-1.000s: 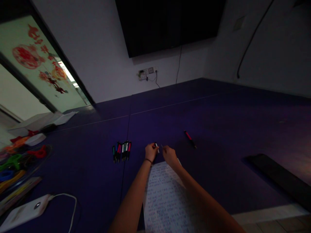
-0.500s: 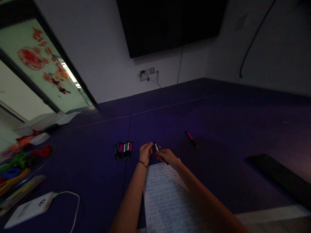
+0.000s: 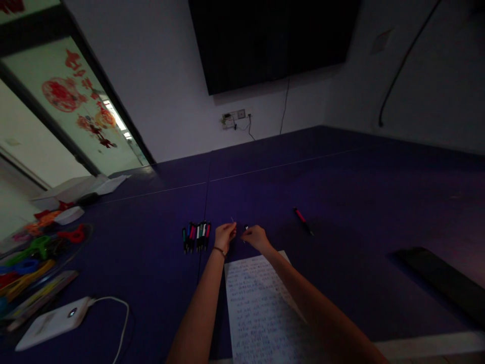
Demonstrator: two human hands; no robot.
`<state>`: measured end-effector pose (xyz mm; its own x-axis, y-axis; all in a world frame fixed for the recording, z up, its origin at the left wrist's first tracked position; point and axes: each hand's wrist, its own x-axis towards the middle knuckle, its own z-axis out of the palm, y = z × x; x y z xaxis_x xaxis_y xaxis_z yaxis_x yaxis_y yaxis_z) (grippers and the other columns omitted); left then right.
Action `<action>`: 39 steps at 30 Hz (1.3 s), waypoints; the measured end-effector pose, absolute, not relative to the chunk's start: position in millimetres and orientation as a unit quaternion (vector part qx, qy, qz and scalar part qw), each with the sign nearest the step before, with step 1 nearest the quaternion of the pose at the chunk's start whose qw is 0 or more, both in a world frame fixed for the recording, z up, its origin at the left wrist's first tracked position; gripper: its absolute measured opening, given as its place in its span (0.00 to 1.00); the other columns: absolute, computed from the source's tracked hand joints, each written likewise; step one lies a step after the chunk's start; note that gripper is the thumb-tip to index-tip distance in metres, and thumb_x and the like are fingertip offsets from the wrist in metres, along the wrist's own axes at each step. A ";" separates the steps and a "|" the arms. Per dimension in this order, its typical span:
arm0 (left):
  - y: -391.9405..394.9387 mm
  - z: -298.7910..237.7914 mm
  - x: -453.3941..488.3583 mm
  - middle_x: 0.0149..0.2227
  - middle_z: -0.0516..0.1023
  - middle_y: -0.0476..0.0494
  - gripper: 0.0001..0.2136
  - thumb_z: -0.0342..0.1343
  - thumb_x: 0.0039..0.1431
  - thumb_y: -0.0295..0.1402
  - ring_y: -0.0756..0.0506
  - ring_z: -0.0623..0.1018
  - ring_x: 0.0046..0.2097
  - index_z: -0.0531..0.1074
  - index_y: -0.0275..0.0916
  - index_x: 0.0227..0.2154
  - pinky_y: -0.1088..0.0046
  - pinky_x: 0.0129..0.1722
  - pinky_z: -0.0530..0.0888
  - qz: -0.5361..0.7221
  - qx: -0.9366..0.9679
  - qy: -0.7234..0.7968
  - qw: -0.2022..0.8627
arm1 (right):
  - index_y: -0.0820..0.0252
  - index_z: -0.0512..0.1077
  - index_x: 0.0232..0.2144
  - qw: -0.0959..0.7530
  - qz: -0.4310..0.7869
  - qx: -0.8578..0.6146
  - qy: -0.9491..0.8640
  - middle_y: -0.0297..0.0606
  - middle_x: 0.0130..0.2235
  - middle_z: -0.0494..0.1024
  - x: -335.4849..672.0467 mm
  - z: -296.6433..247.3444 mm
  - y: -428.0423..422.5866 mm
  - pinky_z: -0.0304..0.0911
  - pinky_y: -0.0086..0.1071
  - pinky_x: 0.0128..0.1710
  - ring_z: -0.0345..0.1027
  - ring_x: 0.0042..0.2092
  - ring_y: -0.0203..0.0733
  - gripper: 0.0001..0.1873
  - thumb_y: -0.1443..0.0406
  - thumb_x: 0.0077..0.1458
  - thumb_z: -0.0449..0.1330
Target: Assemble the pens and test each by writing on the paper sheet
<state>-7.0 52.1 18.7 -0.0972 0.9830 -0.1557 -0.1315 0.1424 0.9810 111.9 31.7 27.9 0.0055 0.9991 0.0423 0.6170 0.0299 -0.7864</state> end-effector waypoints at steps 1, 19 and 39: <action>51.7 16.9 -7.6 0.17 0.69 0.48 0.13 0.62 0.32 0.38 0.55 0.66 0.19 0.71 0.32 0.19 0.80 0.19 0.63 0.509 0.409 0.539 0.532 | 0.61 0.75 0.18 0.318 0.290 -0.636 -0.641 0.34 0.20 0.74 109.9 28.4 31.8 0.54 0.24 0.24 0.67 0.27 0.37 0.06 0.68 0.38 0.57; 53.4 4.7 -2.7 0.26 0.76 0.41 0.04 0.57 0.39 0.27 0.47 0.74 0.30 0.74 0.34 0.22 0.75 0.31 0.66 0.363 0.561 0.673 0.317 | 0.69 0.73 0.28 0.213 0.178 -0.746 -0.605 0.55 0.32 0.75 91.9 47.6 30.2 0.60 0.34 0.35 0.69 0.38 0.49 0.10 0.69 0.49 0.52; -79.0 23.0 7.5 0.25 0.73 0.44 0.14 0.62 0.35 0.36 0.51 0.72 0.26 0.69 0.32 0.25 0.75 0.28 0.68 0.392 0.381 0.453 0.704 | 0.61 0.73 0.26 0.572 0.576 -0.454 -0.368 0.37 0.27 0.76 118.7 34.7 -52.2 0.62 0.34 0.36 0.69 0.32 0.41 0.18 0.63 0.24 0.66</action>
<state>7.5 -79.0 23.0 0.2822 0.8974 -0.3391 -0.2069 0.4020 0.8919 118.7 -52.2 34.7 0.0663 0.9926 -0.1022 -0.3241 -0.0754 -0.9430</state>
